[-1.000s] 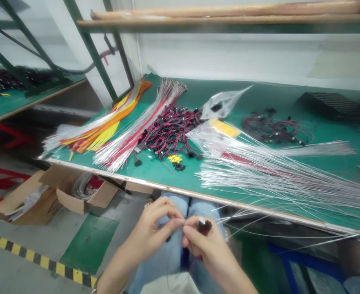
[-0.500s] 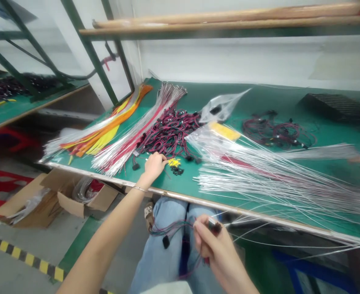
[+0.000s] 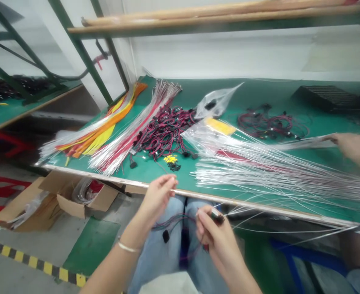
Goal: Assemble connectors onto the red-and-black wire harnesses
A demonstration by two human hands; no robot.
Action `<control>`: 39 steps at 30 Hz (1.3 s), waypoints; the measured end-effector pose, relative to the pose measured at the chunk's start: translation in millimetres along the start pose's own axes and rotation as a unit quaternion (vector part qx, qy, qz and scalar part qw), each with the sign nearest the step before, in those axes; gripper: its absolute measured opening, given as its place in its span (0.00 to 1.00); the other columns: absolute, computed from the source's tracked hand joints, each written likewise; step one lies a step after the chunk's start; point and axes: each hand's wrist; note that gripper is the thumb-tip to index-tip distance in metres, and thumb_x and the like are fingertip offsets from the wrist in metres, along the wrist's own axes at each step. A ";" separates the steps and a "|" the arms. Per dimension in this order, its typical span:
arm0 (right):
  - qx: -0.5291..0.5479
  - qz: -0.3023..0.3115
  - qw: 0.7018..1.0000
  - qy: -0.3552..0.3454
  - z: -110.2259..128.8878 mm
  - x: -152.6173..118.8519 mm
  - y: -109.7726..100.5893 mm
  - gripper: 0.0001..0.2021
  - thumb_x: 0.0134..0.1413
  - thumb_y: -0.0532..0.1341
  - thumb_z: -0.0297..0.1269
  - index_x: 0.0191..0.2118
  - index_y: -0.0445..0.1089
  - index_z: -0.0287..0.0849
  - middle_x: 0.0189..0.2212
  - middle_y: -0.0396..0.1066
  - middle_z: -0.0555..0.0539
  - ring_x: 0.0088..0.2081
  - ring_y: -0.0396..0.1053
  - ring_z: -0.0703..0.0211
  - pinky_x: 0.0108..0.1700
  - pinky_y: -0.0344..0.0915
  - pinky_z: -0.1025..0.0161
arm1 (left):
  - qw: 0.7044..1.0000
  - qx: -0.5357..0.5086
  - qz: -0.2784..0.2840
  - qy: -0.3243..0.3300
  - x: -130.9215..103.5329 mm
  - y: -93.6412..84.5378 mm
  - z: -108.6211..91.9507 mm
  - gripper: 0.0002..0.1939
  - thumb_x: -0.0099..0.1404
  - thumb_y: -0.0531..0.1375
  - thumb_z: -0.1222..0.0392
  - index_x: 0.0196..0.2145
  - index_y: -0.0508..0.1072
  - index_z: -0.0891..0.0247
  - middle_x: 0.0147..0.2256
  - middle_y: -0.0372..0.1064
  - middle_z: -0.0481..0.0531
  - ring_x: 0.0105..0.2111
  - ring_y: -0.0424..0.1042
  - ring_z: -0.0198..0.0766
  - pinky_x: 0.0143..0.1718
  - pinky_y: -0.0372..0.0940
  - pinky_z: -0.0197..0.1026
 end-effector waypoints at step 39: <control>-0.026 0.024 0.999 -0.026 -2.8 -3.0 5.1 0.21 0.38 0.69 0.45 0.35 0.62 0.40 0.15 0.64 0.53 0.14 0.47 0.74 0.18 0.39 0.73 | 0.973 -0.018 0.226 0.037 -52.0 1.2 -7.9 0.08 0.57 0.62 0.57 0.28 0.73 0.66 0.28 0.63 0.51 0.29 0.63 0.33 0.30 0.58 0.35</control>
Point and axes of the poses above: each hand's wrist, its own x-axis towards the middle knuckle, its own y-axis out of the palm, z = x × y
